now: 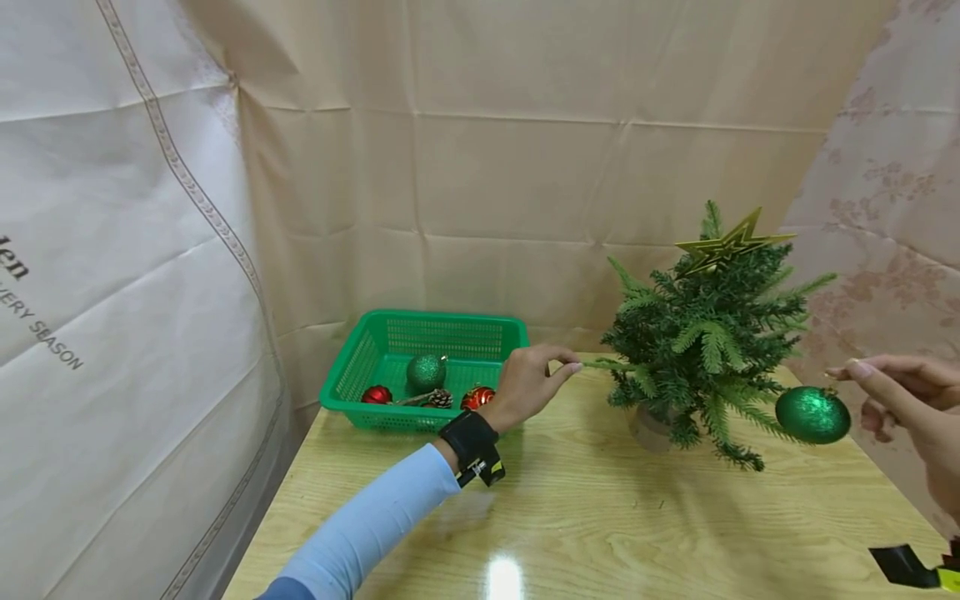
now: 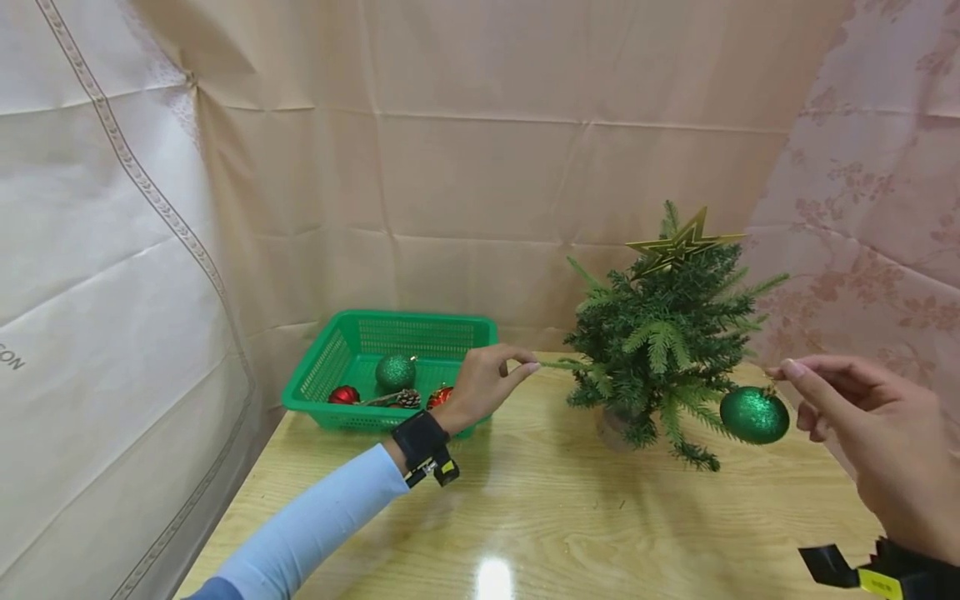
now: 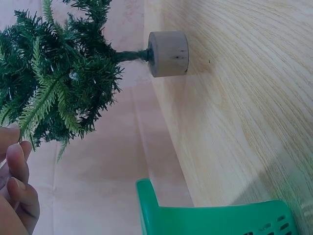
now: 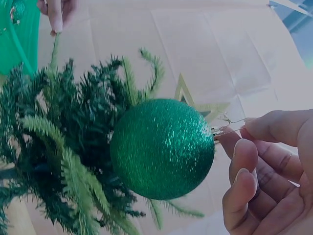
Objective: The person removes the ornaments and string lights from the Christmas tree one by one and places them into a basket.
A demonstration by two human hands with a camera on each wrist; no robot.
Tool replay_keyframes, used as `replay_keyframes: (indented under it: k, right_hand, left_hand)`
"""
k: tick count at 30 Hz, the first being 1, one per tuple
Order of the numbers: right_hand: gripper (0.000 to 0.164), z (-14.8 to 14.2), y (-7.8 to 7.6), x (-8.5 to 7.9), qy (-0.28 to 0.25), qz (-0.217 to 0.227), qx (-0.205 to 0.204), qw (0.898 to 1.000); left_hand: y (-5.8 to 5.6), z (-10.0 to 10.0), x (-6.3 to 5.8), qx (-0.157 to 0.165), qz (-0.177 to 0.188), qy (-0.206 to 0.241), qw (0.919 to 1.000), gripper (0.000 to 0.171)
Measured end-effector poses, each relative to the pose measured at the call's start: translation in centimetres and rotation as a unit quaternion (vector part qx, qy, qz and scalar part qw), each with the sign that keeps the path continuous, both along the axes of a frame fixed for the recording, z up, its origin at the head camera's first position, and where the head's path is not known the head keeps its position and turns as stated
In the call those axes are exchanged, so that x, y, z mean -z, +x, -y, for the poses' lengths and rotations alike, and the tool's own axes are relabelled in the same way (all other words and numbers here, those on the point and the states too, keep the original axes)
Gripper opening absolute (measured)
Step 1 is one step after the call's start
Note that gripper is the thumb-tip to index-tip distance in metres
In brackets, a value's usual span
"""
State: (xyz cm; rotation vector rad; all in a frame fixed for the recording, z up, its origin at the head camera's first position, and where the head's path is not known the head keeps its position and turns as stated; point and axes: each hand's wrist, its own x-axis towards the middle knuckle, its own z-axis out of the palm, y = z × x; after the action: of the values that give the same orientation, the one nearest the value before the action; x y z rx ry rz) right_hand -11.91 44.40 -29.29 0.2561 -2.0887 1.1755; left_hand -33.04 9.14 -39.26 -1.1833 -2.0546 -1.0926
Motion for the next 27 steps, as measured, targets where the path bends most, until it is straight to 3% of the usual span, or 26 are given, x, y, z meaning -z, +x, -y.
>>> replay_keyframes:
  k: [9, 14, 17, 27]
  right_hand:
    - [0.023, 2.5, 0.1, -0.4, -0.057, 0.041, -0.083, 0.994]
    - [0.019, 4.0, 0.1, -0.4, 0.011, 0.079, -0.019, 0.997]
    - [0.020, 5.0, 0.0, -0.2, 0.060, 0.107, 0.020, 0.992]
    - [0.022, 8.6, -0.9, 0.4, 0.089, 0.166, -0.017, 0.982]
  left_hand:
    - [-0.1, 0.1, 0.3, 0.002, 0.002, 0.001, 1.0000, 0.014]
    - [-0.1, 0.1, 0.2, 0.000, -0.002, 0.001, 1.0000, 0.015]
    - [0.0, 0.0, 0.0, -0.003, -0.002, 0.002, 1.0000, 0.014]
    - [0.2, 0.1, -0.1, -0.016, -0.018, 0.028, 0.9993, 0.012]
